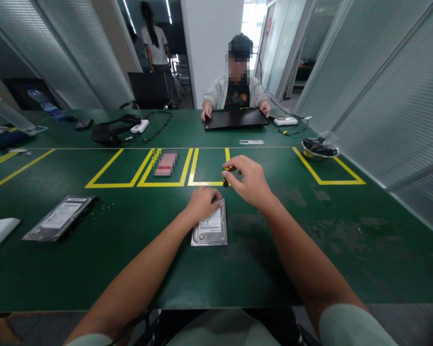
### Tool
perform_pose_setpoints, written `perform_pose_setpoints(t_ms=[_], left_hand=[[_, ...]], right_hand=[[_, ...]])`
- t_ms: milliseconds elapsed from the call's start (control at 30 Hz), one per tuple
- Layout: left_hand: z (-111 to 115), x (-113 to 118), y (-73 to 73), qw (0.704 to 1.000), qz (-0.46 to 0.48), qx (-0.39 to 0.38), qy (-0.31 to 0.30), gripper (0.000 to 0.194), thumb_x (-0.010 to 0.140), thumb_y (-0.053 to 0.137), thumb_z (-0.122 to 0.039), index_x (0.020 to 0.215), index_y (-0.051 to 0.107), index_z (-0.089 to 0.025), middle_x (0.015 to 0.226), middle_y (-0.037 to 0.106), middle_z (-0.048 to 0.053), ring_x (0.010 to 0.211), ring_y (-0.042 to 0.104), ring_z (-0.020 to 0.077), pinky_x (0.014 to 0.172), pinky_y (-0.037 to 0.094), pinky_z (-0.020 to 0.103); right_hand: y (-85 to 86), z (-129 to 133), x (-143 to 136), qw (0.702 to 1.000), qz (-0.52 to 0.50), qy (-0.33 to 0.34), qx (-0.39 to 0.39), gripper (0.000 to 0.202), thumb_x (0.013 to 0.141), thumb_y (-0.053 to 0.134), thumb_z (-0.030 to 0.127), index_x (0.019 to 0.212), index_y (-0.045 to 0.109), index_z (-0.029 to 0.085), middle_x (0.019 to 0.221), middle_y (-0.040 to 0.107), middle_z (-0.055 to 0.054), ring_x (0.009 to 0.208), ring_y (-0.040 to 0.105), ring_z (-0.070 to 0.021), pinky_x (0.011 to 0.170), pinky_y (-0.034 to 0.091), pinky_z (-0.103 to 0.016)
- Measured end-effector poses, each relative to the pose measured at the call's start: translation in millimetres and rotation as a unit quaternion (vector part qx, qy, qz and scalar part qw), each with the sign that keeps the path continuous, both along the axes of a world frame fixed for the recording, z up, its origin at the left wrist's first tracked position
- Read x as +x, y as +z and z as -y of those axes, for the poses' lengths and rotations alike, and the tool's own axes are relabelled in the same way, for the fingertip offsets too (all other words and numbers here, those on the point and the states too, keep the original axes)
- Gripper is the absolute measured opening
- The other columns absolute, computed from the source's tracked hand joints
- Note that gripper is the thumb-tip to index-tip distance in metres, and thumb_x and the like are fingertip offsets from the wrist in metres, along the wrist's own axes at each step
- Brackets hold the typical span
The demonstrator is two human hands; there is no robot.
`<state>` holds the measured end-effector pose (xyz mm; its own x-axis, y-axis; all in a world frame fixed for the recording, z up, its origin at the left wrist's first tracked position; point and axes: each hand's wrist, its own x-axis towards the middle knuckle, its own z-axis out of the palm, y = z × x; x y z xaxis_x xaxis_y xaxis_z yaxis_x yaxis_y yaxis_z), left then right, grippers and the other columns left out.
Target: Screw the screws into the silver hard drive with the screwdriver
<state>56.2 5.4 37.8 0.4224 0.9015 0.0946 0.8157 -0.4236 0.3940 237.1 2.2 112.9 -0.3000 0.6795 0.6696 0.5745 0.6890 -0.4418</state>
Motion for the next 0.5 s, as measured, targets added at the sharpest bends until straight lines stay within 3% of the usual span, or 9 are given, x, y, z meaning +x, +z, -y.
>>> perform_pose_setpoints(t_ms=[167,400,500], left_hand=[[-16,1,5.4,0.994,0.031,-0.103,-0.017,0.015,0.075,0.069,-0.027,0.088,0.073,-0.022,0.095,0.074,0.002,0.089,0.065,0.0201,0.081,0.046,0.031],[-27,2,5.6,0.984,0.045,-0.169,-0.019,0.017,0.072,0.069,-0.026,0.087,0.071,-0.019,0.085,0.073,0.001,0.077,0.064,0.0172,0.069,0.045,0.027],[-30,2,3.0,0.981,0.048,-0.187,-0.021,0.018,0.071,0.069,-0.025,0.088,0.07,-0.019,0.084,0.072,0.001,0.075,0.064,0.0164,0.065,0.044,0.026]], right_hand=[[0.2,0,0,1.0,-0.011,-0.005,-0.003,0.005,0.086,0.063,0.02,0.089,0.067,0.02,0.086,0.061,-0.004,0.082,0.059,-0.017,0.071,0.048,-0.031],[1.3,1,0,1.0,0.003,-0.006,0.002,0.015,0.084,0.055,0.011,0.092,0.064,0.021,0.09,0.066,-0.003,0.082,0.06,-0.0171,0.071,0.047,-0.031],[1.5,0,0,1.0,0.004,-0.004,0.0,0.008,0.085,0.059,0.016,0.09,0.063,0.021,0.09,0.065,-0.003,0.081,0.059,-0.0169,0.071,0.046,-0.031]])
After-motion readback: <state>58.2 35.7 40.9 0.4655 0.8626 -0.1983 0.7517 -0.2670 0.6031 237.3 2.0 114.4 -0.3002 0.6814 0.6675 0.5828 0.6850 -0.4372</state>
